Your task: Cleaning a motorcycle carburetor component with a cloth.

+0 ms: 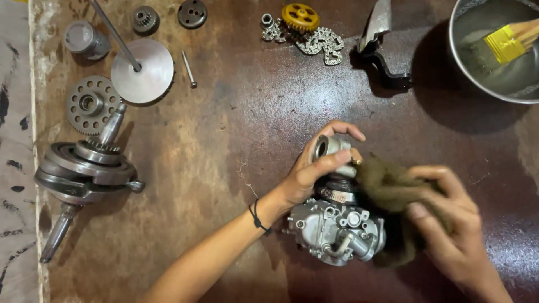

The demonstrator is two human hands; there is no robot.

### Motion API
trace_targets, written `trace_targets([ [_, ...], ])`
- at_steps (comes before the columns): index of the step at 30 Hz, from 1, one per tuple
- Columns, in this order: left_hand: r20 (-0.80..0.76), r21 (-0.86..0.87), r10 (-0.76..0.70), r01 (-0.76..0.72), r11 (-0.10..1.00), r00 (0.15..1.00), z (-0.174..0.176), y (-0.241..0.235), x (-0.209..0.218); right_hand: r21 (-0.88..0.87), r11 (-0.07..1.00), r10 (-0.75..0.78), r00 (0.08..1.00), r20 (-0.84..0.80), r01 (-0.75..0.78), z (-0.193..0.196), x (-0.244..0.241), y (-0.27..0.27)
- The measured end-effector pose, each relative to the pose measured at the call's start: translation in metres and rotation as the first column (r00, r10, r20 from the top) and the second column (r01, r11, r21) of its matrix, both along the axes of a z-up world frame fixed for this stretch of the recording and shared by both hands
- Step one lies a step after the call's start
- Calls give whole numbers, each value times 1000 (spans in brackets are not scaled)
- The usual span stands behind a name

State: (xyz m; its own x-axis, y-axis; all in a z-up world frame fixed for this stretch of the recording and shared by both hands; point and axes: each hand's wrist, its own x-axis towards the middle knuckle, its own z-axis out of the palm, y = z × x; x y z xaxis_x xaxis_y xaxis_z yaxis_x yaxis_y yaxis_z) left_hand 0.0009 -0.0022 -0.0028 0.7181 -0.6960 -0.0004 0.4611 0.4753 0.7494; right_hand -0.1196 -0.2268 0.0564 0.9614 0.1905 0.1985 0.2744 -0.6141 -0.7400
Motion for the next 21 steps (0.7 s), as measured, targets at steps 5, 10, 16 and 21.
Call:
trace_targets([
  [5, -114, -474, -188, 113, 873, 976, -3, -1, -1, 208, 948, -253, 967, 36, 241, 26, 22, 26],
  [10, -260, -65, 33, -51, 997, 965, -17, -5, -1, -273, 961, 77, 990, 114, -44, 46, 49, 57],
  [16, 13, 40, 82, -82, 996, 997, -10, -5, 0, -138, 984, 130, 984, 119, -113, 24, 25, 28],
  [21, -161, -64, 7, -18, 998, 987, -12, -7, -2, 9, 1000, -28, 999, -41, 29, -2, -7, 1],
])
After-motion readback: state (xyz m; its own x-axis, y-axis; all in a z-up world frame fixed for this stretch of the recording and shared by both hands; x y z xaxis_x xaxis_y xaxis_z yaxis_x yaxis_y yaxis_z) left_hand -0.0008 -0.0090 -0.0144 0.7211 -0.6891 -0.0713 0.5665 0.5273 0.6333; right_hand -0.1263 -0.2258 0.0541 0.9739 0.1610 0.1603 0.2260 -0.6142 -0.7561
